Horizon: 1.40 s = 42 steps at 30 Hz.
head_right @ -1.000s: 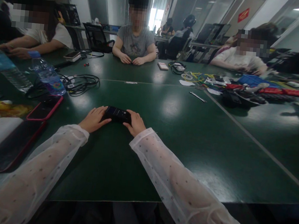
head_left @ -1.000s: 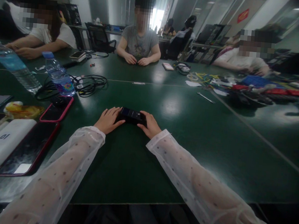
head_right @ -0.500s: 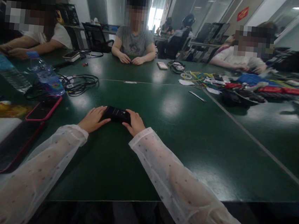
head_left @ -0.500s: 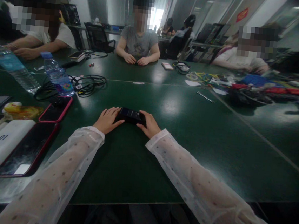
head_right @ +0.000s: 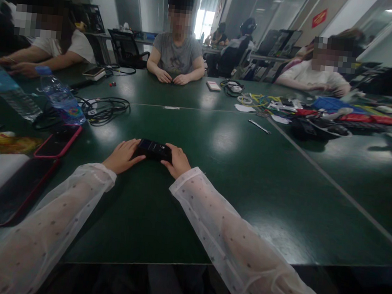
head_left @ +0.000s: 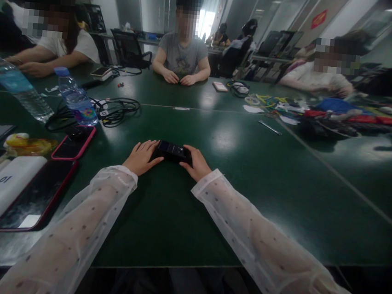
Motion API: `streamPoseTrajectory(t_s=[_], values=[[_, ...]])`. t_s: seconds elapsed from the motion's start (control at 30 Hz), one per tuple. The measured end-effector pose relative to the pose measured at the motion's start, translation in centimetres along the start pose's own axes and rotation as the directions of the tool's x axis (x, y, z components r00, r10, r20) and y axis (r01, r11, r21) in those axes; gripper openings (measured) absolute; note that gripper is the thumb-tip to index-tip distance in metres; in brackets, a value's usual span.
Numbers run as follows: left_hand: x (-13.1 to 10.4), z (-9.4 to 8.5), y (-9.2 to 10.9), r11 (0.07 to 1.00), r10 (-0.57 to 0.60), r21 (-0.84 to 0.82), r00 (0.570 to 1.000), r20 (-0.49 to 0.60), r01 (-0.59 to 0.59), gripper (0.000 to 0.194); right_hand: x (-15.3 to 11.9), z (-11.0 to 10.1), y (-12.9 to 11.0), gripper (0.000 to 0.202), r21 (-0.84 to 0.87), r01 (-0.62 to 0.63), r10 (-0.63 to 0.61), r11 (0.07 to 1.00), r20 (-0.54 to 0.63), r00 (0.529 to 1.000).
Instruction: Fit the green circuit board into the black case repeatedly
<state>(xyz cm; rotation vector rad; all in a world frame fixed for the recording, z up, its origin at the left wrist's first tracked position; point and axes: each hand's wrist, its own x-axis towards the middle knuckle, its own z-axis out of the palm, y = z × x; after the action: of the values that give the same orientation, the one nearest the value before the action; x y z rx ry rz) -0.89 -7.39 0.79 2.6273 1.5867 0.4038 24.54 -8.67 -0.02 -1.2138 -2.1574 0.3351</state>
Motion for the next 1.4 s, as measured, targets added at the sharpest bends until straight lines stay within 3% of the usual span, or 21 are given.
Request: streamPoseTrajectory(t_s=[0.6, 1.4], values=[[-0.16, -0.38, 0.43, 1.0, -0.009, -0.004, 1.0, -0.008, 0.009, 0.068, 0.04, 0.23, 0.13, 0.059, 0.047, -0.054, 0.055, 0.997, -0.025, 0.998], [-0.01, -0.13, 0.02, 1.0, -0.014, -0.017, 1.0, 0.017, 0.014, 0.068, -0.01, -0.4, -0.23, 0.057, 0.105, -0.112, 0.109, 0.988, 0.033, 0.993]])
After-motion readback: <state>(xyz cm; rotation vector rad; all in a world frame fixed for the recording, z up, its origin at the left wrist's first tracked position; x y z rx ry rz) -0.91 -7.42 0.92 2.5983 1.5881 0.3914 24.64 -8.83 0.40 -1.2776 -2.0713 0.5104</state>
